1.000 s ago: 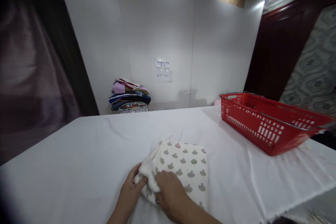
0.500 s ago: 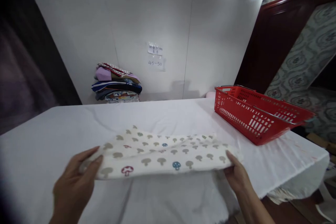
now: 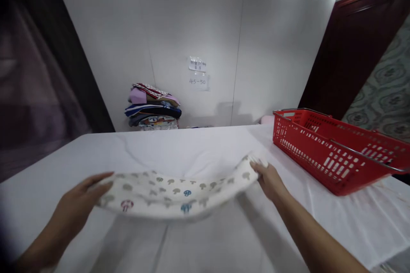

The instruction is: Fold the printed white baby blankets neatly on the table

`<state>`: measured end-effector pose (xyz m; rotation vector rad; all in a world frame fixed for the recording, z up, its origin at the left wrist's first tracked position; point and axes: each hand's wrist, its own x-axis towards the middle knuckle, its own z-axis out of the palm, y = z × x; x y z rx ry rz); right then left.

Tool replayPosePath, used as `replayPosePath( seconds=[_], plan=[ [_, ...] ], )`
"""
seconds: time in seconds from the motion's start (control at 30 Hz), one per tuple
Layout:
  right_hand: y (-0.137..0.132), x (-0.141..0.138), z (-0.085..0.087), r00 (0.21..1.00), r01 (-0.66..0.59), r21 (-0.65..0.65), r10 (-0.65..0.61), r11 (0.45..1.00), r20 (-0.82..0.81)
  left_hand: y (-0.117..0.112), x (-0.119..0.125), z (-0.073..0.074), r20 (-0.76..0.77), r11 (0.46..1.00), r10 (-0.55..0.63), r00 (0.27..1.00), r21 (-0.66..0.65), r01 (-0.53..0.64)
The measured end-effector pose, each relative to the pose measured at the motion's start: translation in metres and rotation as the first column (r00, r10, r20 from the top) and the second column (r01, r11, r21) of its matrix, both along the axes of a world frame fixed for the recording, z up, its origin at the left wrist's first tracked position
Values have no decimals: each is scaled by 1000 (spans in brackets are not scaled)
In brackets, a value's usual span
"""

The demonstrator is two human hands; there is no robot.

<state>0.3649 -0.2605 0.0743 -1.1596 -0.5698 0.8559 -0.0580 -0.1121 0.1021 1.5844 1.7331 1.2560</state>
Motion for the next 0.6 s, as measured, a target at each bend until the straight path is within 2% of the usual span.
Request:
replayPosePath(
  seconds=[0.03, 0.1, 0.17, 0.23, 0.27, 0.33, 0.4, 0.43, 0.53, 0.6],
  plan=[
    [18, 5, 17, 1000, 20, 58, -20, 998, -2, 9, 7, 21, 40, 1000, 12, 999, 8, -12],
    [47, 15, 51, 998, 61, 213, -65, 975, 14, 26, 18, 60, 97, 990, 76, 992, 109, -86],
    [64, 24, 79, 991, 113, 371, -131, 922, 24, 40, 23, 88, 170, 944, 109, 979, 290, -155],
    [71, 32, 92, 986, 133, 463, -166, 876, 31, 49, 22, 99, 179, 891, 107, 978, 419, -174],
    [71, 36, 91, 986, 129, 467, -165, 875, 38, 51, 21, 97, 143, 881, 106, 984, 446, -160],
    [68, 40, 74, 989, 110, 382, -141, 917, 53, 53, 16, 76, 28, 909, 86, 996, 407, -90],
    [61, 40, 41, 989, 119, 205, -134, 972, 64, 52, 12, 38, -57, 964, 20, 998, 267, -4],
    [57, 39, 20, 987, 132, 107, -141, 985, 74, 50, 10, 14, -41, 985, -8, 999, 174, 15],
    [37, 36, -44, 980, 161, -155, -140, 975, 139, 39, 1, -58, -51, 994, -70, 996, -90, 65],
    [22, 40, -77, 979, 107, -318, -44, 942, 199, 31, -9, -94, -114, 972, -111, 987, -219, 84]
  ],
)
